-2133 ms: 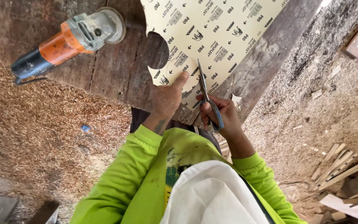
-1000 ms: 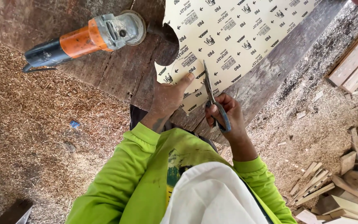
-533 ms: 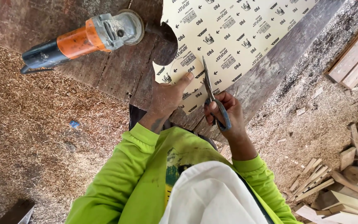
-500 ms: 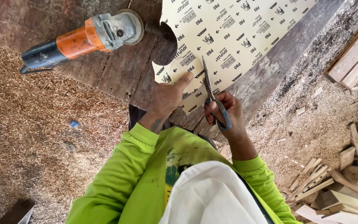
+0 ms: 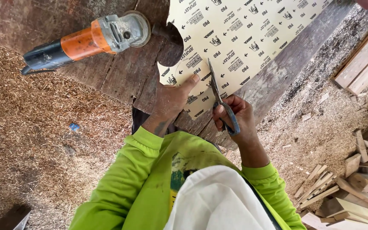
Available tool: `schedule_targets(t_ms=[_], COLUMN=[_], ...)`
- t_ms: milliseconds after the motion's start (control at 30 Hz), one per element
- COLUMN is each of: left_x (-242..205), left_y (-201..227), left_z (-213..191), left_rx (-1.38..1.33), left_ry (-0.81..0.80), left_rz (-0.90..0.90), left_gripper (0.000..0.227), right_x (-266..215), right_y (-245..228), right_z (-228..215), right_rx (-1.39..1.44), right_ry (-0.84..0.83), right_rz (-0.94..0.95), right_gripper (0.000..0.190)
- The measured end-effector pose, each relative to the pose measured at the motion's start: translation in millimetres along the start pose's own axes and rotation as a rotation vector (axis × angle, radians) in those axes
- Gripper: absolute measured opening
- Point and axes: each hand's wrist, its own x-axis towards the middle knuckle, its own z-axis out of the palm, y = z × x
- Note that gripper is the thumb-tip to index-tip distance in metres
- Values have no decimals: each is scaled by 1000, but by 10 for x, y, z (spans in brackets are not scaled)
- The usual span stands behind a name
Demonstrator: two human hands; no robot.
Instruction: Tracing the shape of a tool head on sandpaper and cutting it with scissors.
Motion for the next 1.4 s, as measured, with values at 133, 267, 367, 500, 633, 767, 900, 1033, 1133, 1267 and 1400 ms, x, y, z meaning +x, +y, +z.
schedule_targets(t_ms=[133,267,367,500,633,767,900,1033,1133,1267,1400], left_x=[76,-18,25,21,23,-48,-150,-57,-19,18,-12], left_y=[-144,-74,-155,-155,-89,258,802,923,846,803,805], left_z=[27,240,319,341,330,275,206,57,2,6,4], left_rx=[-157,-608,-532,-190,-332,-226,-16,-25,53,-161,-240], left_ry=[-3,109,295,340,235,107,-2,-40,-3,7,56], left_rz=[141,-81,-175,-19,291,539,588,704,689,618,522], left_gripper=[27,37,42,34,30,24,22,24,23,26,24], right_x=[31,86,107,114,153,186,88,71,140,331,325], right_y=[51,177,246,216,-19,-248,-420,-457,-456,-427,-398], right_z=[-38,-34,4,-12,-15,186,353,311,329,406,535], right_rx=[-19,-31,-40,-12,24,209,370,337,278,255,336], right_ry=[-1,4,4,-69,-140,-242,-314,-305,-266,-236,-223], right_rz=[8,2,-6,0,-15,-62,-126,-135,-109,-90,-77], right_gripper=[27,28,29,32,37,44,48,48,45,40,36])
